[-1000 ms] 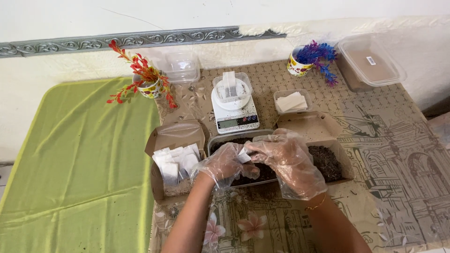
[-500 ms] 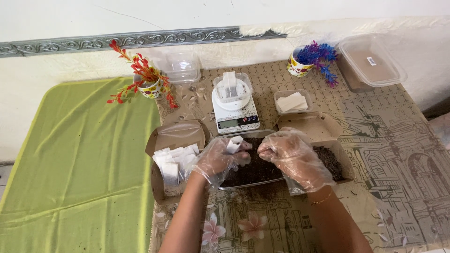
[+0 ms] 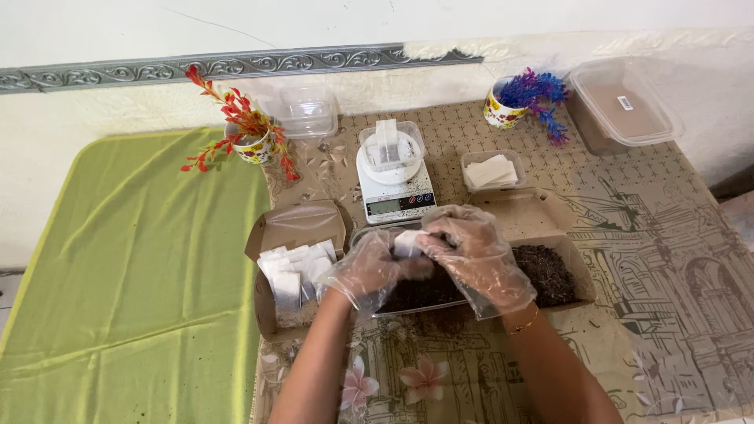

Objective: Filling small tea bags with loose tea leaves manually and placing them into a box.

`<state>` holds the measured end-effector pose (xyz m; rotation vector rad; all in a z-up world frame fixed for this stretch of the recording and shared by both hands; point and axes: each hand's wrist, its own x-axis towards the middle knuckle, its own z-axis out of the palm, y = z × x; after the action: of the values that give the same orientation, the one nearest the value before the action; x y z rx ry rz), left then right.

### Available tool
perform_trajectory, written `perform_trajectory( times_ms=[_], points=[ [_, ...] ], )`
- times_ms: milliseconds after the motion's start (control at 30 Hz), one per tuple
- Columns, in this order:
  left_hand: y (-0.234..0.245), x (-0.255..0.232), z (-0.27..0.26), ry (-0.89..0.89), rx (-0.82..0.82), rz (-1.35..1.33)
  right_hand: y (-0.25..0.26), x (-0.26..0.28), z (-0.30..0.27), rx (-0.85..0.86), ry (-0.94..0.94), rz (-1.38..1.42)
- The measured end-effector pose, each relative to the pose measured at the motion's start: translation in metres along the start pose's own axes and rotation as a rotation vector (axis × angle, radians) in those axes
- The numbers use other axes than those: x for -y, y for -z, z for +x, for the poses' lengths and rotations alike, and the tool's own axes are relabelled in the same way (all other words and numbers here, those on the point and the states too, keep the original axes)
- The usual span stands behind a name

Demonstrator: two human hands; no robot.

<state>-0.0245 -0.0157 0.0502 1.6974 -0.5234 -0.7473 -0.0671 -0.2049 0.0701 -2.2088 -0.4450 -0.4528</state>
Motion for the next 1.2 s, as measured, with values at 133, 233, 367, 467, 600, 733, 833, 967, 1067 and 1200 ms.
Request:
perform_trajectory(
  times_ms=[133, 233, 367, 467, 600, 733, 833, 967, 1067, 1200],
  points=[
    [0.005, 0.004, 0.004, -0.083, -0.148, 0.186, 0.006, 0.003, 0.001, -0.134, 0.007, -0.097],
    [0.003, 0.015, 0.009, -0.11, -0.16, 0.155, 0.01, 0.002, 0.003, -0.142, 0.005, -0.066],
    [-0.002, 0.008, 0.007, -0.033, -0.136, 0.195, 0.013, 0.009, 0.005, -0.135, 0.014, -0.003],
    [-0.005, 0.012, 0.013, -0.043, -0.142, 0.158, 0.012, 0.012, 0.004, -0.119, -0.013, 0.011],
    [-0.016, 0.003, 0.004, -0.034, -0.085, 0.074, 0.012, 0.013, 0.004, -0.124, -0.06, 0.03],
    [-0.009, 0.006, 0.007, -0.022, -0.08, 0.09, 0.015, 0.017, 0.004, -0.132, -0.005, 0.027],
    [-0.004, 0.009, 0.007, -0.035, -0.092, 0.092, 0.017, 0.021, 0.005, -0.121, -0.008, 0.02],
    [-0.005, -0.005, 0.003, -0.059, -0.074, 0.157, 0.014, 0.016, 0.003, -0.114, -0.017, 0.02],
    [-0.002, 0.003, 0.002, -0.037, -0.036, 0.105, 0.013, 0.02, 0.004, -0.128, 0.011, 0.061],
    [0.0, 0.016, 0.011, -0.063, 0.047, -0.098, 0.014, 0.019, 0.005, -0.127, 0.015, 0.052]
  ],
)
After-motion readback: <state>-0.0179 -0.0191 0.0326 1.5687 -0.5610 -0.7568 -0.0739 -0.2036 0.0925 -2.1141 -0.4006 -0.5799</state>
